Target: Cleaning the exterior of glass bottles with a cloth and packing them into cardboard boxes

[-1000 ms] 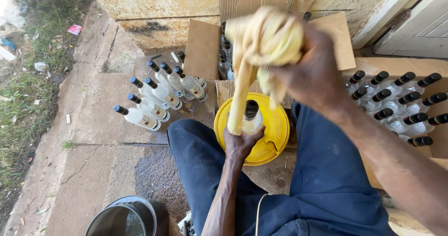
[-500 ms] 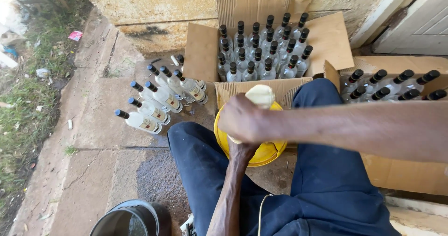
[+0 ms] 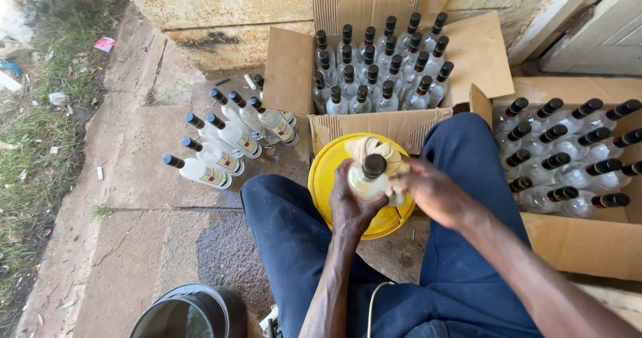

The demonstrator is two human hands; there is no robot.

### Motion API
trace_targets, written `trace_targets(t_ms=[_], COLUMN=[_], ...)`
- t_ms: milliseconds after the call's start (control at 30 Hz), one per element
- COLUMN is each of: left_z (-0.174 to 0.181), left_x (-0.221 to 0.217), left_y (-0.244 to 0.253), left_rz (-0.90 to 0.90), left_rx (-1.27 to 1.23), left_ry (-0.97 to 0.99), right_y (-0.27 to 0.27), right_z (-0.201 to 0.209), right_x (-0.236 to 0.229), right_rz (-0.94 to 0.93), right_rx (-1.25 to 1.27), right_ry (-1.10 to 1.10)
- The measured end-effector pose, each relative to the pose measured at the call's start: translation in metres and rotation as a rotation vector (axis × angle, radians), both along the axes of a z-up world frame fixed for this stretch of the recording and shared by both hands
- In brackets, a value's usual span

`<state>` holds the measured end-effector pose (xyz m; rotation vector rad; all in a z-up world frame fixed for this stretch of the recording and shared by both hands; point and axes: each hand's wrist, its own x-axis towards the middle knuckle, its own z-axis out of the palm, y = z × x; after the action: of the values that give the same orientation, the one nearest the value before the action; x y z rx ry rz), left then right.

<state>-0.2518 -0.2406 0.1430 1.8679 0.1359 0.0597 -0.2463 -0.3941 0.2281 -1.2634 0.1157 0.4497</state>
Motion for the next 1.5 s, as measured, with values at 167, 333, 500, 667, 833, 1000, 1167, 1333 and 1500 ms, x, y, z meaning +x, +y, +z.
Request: trace_targets(t_ms=[167,333,500,667,833,1000,1167,1333,1500], left_z=[0.001,-0.016,-0.011,-0.012,-0.025,-0.053,-0.027,-0.017,-0.004], left_x=[0.003,0.003,-0.016,-0.009,-0.004,0.001,0.001,-0.001,-0.004], left_y=[-0.006,-0.013,-0.001,0.010,0.005,-0.002,-0.005,0.006,0.014], left_rz=[0.022,0.116,0.062,0.017,-0.015,0.125,0.134,0.034,0.129], left_rx=[-0.028,0.096,0.271,0.203,0.110,0.280,0.293,0.137,0.282], left_ry=[-0.011,-0.105,-0.350,-0.307,-0.176,-0.220,-0.326,-0.317,-0.296], right_y=[0.011,0.023,0.023,0.030,0.048,0.052,0.041,0.028,0.065], right_z=[0.022,-0.012,-0.017,-0.010,-0.018,-0.033,-0.013,-0.024,-0.003], right_x=[-0.037,-0.017,0.024,0.038,0.008,-0.034,-0.009,0.027,-0.016], right_rz=[-0.069,-0.170,-0.150,-0.089,-0.396,-0.483,-0.417,-0.271,-0.344], right_rx=[-0.210,-0.402,-0.291,-0.270,-0.508,-0.443,-0.495,-0.524,-0.610], right_ry=[-0.211,-0.373,-0.350,-0.313,-0.271,-0.357,-0.322,-0.468,-0.435])
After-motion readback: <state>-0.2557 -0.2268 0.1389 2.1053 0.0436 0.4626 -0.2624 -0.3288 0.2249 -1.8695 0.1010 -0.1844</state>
